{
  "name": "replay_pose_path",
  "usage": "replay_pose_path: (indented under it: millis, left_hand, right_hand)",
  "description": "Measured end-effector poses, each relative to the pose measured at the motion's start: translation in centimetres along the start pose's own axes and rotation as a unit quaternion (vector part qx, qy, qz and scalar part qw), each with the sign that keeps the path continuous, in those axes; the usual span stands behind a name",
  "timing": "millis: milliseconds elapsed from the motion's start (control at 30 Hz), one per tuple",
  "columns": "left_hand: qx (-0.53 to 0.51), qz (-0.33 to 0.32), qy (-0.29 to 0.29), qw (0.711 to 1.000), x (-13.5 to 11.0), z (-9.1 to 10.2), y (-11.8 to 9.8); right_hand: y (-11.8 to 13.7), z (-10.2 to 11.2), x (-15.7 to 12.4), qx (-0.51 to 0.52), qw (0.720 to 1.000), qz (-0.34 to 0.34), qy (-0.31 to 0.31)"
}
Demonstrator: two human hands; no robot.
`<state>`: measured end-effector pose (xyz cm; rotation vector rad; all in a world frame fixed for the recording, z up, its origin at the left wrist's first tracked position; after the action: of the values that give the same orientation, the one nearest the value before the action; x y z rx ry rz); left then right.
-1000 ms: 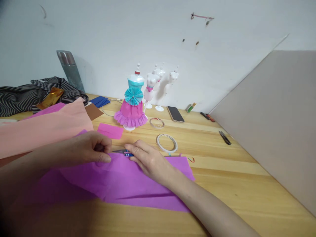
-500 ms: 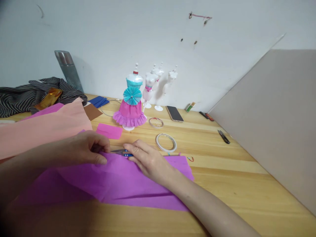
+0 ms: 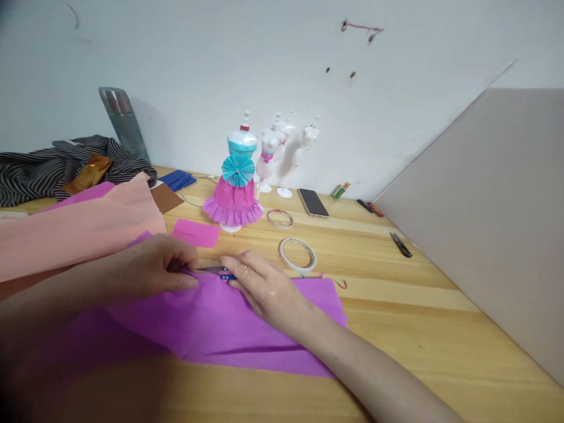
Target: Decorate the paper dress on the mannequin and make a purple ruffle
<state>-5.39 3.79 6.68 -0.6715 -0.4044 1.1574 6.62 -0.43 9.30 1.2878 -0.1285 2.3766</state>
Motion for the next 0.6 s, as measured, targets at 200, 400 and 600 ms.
replay_pose_path:
  millis: [200,400,600]
  left_hand:
    - [0.011,-0.008,-0.001,1.000,-0.03,-0.17,0.14]
    - [0.006,-0.017,-0.005,1.000,0.01,-0.10,-0.31]
    - [0.006,-0.010,0.001,1.000,-0.04,-0.20,0.06]
  right_hand:
    - [0.28,0.14,0.19,0.001,1.000,0.007,-0.005]
    - [0.32,0.02,0.15,0.001,1.000,0.009,0.001]
    - [0.21,-0.12,0.02,0.001,1.000,0.006,0.008]
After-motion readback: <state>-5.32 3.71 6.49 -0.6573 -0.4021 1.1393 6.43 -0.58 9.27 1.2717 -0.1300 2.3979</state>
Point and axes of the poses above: each hand's wrist, its own x-axis towards the middle knuckle, its own z-axis out of the back of the hand, y = z × x, the point moved 10 cm from there along x, towards the middle knuckle, and after that the axes turned 14 degrees about -y, right-handed, at the moved point
